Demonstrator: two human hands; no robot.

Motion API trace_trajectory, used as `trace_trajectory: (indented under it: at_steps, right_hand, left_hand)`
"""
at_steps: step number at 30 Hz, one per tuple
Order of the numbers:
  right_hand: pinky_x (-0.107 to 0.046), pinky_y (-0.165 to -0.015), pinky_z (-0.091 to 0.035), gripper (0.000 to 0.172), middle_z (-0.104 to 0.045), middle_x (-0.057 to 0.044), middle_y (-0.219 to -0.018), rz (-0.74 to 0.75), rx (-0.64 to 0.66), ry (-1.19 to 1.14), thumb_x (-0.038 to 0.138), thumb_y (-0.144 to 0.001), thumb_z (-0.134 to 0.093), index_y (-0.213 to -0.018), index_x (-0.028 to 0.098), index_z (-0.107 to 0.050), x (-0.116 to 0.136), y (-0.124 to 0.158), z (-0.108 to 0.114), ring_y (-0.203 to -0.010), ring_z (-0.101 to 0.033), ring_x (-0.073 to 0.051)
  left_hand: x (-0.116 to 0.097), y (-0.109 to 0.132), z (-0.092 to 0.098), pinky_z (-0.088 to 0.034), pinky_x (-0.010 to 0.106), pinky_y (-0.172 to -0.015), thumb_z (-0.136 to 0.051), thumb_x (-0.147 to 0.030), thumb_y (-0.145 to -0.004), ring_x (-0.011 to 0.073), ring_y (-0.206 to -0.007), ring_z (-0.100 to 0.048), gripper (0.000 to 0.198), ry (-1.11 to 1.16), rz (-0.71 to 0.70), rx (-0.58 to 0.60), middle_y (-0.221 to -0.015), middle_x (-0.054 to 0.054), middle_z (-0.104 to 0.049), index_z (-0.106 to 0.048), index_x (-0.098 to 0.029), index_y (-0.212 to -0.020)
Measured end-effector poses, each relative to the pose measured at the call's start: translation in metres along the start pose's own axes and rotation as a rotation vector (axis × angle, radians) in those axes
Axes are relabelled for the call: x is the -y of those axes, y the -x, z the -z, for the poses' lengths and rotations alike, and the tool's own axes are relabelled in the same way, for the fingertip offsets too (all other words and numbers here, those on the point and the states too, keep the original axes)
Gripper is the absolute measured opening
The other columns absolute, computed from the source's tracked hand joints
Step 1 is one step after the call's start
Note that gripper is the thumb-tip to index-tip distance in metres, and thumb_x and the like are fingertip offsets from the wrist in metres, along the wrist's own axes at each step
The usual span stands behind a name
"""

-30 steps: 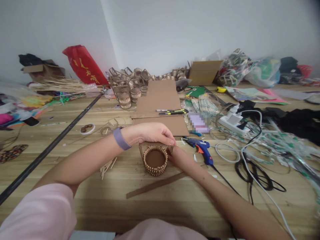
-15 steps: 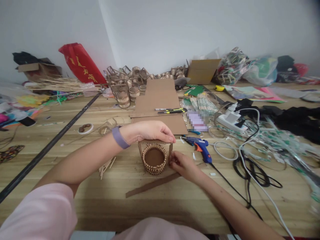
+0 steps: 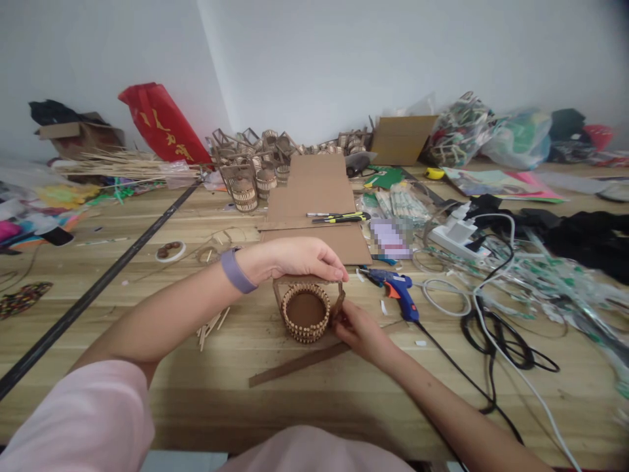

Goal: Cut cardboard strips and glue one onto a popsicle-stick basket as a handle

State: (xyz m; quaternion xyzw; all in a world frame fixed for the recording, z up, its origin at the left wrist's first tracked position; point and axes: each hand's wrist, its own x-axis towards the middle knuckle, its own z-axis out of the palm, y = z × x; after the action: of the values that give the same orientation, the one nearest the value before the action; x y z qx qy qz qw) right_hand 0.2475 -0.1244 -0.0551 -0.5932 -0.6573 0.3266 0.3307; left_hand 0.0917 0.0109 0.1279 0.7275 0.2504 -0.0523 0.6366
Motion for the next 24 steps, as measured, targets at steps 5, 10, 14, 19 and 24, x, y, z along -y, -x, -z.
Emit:
trace_trajectory:
  at_steps: [5, 10, 14, 19, 24]
  right_hand:
    - [-0.028, -0.064, -0.040, 0.013, -0.053, 0.001, -0.077, 0.012, -0.011, 0.031, 0.015, -0.079, -0.051, -0.088, 0.023, -0.046, 0.003, 0.001, -0.001, -0.068, -0.050, -0.015]
    - [-0.028, -0.066, -0.041, 0.016, -0.053, 0.001, -0.079, 0.028, -0.015, 0.070, 0.012, -0.077, -0.050, -0.087, 0.023, -0.044, 0.008, 0.001, -0.003, -0.071, -0.051, -0.016]
    - [-0.029, -0.067, -0.041, 0.017, -0.053, -0.001, -0.081, 0.033, -0.020, 0.099, 0.012, -0.078, -0.049, -0.089, 0.023, -0.044, 0.011, 0.002, -0.003, -0.073, -0.052, -0.017]
    - [-0.029, -0.067, -0.041, 0.016, -0.053, -0.001, -0.083, 0.032, -0.027, 0.138, 0.013, -0.079, -0.049, -0.090, 0.024, -0.042, 0.015, 0.003, -0.003, -0.073, -0.052, -0.017]
    - [-0.030, -0.067, -0.040, 0.017, -0.052, -0.001, -0.083, 0.011, -0.039, 0.174, 0.014, -0.079, -0.050, -0.089, 0.024, -0.041, 0.015, 0.003, -0.006, -0.072, -0.051, -0.017]
  left_hand:
    - [-0.001, -0.001, 0.001, -0.048, 0.023, -0.079, -0.075, -0.022, -0.078, 0.0100, -0.074, -0.062, 0.006, -0.054, -0.015, -0.013, -0.084, 0.000, -0.076, -0.077, -0.018, -0.082]
    - [-0.002, -0.001, 0.000, -0.047, 0.024, -0.083, -0.076, -0.021, -0.077, 0.0106, -0.076, -0.063, 0.005, -0.103, -0.020, -0.041, -0.086, 0.001, -0.076, -0.078, -0.019, -0.081]
    - [-0.003, 0.000, -0.001, -0.048, 0.024, -0.084, -0.073, -0.019, -0.079, 0.0110, -0.077, -0.064, 0.006, -0.118, -0.010, -0.039, -0.087, 0.001, -0.077, -0.078, -0.018, -0.082]
    - [-0.005, 0.003, -0.003, -0.048, 0.023, -0.080, -0.070, -0.017, -0.081, 0.0096, -0.072, -0.061, 0.006, -0.119, -0.018, -0.053, -0.079, -0.001, -0.074, -0.076, -0.017, -0.080]
    - [-0.006, 0.004, -0.004, -0.048, 0.021, -0.075, -0.069, -0.015, -0.081, 0.0082, -0.068, -0.060, 0.007, -0.103, -0.017, -0.042, -0.074, -0.002, -0.072, -0.075, -0.017, -0.078]
